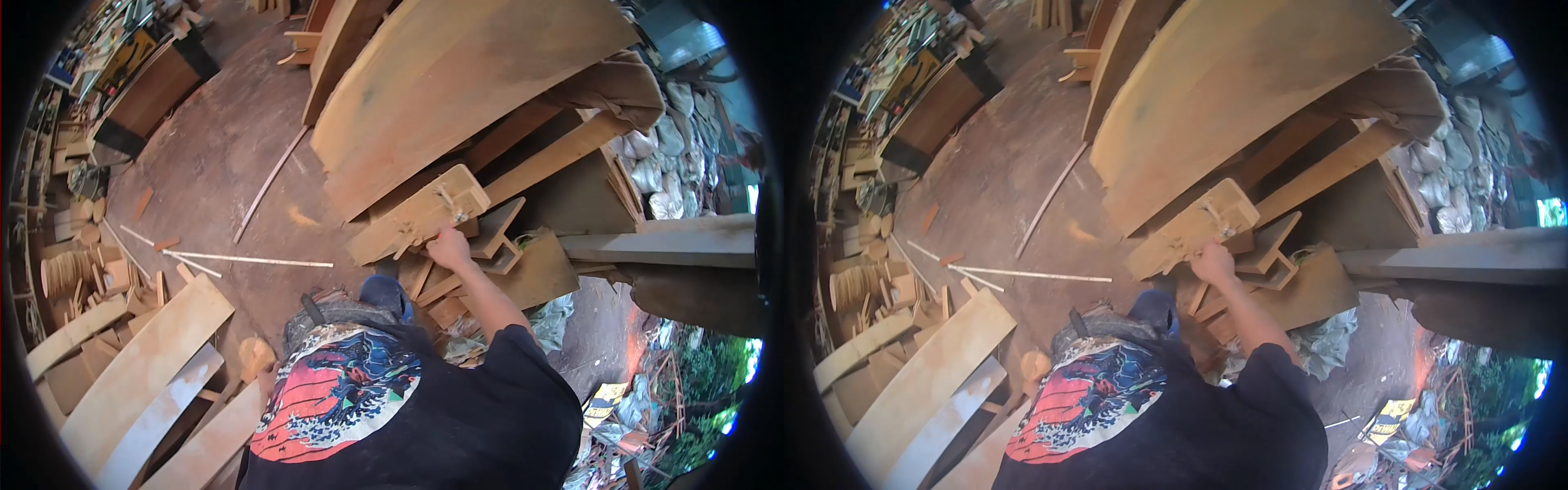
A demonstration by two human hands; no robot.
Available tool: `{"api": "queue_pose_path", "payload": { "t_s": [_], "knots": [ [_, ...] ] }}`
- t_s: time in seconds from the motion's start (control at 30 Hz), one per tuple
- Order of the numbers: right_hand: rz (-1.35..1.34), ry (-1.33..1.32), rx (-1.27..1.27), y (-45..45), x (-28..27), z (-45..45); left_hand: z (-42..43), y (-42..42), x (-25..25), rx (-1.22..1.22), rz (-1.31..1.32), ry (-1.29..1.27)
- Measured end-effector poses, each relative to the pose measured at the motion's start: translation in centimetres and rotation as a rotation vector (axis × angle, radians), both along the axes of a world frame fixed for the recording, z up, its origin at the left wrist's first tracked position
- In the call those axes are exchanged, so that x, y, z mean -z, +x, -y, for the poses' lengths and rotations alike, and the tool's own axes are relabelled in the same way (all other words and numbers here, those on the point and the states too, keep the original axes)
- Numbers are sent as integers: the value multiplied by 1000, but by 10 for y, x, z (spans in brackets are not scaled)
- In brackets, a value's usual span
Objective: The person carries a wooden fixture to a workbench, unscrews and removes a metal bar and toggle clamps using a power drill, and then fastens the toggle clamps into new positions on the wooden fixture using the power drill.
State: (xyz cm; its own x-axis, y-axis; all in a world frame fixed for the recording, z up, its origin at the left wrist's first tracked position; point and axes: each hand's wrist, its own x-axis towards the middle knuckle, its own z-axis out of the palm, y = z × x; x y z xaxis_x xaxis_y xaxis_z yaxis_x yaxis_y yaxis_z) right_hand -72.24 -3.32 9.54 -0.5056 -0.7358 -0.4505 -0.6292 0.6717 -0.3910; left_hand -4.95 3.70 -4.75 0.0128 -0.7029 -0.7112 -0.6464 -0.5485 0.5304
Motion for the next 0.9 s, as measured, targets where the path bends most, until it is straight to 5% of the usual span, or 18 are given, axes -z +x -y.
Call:
{"api": "queue_pose_path", "payload": {
  "t_s": [0.9],
  "knots": [
    [-28, 36, 10, -37, 26, 6, -32, 18, 14, -25, 74, -35]
  ]
}}
